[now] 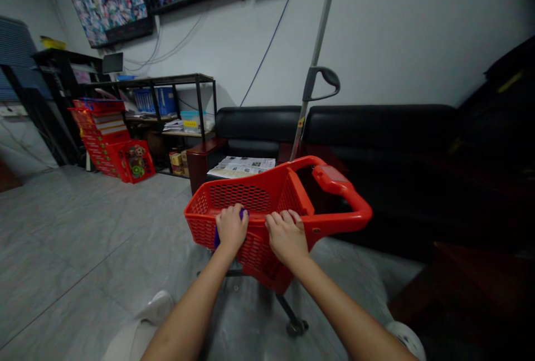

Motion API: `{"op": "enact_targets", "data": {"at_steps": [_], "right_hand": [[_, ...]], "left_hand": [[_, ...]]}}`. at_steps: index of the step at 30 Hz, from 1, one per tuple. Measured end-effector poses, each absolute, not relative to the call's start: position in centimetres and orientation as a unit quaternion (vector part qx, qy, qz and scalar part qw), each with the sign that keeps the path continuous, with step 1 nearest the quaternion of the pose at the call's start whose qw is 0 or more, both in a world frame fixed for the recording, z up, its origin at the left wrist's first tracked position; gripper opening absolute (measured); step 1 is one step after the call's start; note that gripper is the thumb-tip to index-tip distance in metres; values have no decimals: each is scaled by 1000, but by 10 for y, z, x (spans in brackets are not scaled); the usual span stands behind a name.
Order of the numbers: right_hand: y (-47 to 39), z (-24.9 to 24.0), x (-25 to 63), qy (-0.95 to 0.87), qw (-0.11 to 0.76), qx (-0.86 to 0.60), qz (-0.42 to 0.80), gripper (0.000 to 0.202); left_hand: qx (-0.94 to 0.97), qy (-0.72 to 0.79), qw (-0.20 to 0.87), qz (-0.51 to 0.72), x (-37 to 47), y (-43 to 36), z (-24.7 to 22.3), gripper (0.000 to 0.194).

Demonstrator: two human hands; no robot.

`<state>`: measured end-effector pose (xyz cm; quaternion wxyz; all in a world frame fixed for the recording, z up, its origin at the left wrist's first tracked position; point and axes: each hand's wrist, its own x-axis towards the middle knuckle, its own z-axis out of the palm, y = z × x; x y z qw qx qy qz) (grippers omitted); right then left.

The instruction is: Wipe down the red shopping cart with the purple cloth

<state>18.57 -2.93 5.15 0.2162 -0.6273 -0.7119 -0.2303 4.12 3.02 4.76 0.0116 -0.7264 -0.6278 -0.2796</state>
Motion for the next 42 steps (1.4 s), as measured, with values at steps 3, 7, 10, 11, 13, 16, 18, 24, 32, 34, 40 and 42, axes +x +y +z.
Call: {"op": "enact_targets", "data": {"at_steps": [3,7,10,11,13,16,18,24,32,34,40,42], "right_hand": [[-27,52,188,-720,218,-618,-231,30],[-26,52,191,-725,219,-611,-230,29],[-24,52,188,-725,221,-612,-227,28],[-23,52,186,-724,222,-613,-226,28],[-21,52,182,-722,224,-614,-226,27],[-20,51,177,-721,225,-614,-229,29],[-21,51,176,-723,224,-612,-229,30],[-33,51,189,-705,248,-612,-260,31],[-45,43,215,-654,293,-621,-317,46],[-44,41,214,-661,287,-615,-319,49],[-46,43,211,-671,277,-611,-314,48],[-48,45,211,-675,274,-611,-310,49]], "left_hand": [[-749,-593,-3,-296,54,25,48,30],[-761,-581,-14,-287,37,32,47,31],[-728,-622,-8,-288,20,40,47,30],[-716,-635,-5,-292,19,40,46,29],[-701,-645,-1,-303,23,39,45,27],[-710,-623,0,-329,40,31,42,27],[-719,-605,-2,-342,48,26,40,27],[-736,-588,4,-335,40,28,37,30],[-705,-613,-14,-355,31,33,43,26],[-689,-627,-27,-363,41,29,46,24],[-736,-547,-44,-395,70,18,50,25],[-751,-533,-37,-389,64,20,48,26]]}}
